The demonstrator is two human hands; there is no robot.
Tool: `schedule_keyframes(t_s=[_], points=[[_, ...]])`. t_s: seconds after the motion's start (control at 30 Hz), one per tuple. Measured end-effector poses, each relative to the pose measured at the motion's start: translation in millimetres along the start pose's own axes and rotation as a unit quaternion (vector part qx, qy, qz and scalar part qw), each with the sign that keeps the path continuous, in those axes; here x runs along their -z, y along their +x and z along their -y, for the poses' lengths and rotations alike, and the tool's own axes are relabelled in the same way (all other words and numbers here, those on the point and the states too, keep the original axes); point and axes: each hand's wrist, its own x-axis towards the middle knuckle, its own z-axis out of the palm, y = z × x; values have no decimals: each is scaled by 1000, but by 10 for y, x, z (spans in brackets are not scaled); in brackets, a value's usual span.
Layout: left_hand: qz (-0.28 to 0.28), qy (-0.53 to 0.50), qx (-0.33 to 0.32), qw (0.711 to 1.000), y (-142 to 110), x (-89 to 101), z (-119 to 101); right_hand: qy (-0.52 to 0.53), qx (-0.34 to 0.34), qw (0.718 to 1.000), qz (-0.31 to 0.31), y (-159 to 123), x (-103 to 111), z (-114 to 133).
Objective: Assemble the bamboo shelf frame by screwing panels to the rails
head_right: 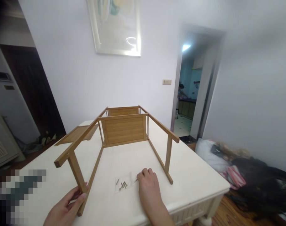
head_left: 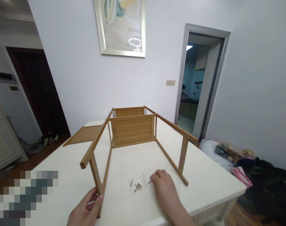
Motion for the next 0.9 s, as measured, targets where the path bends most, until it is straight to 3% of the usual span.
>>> schedule_keyframes(t_s=[0.3, 0.6, 0.9], points=[[27, 10, -13, 999, -31, 16, -25, -58, -37, 997, -22, -47, -64, -80], [38, 15, -6, 999, -20, 12, 22, -9, -29, 999, -32, -76, -73, -96], [102, 11, -37, 994, -37, -35, 112, 27, 1, 991, -134, -108, 28, -43]])
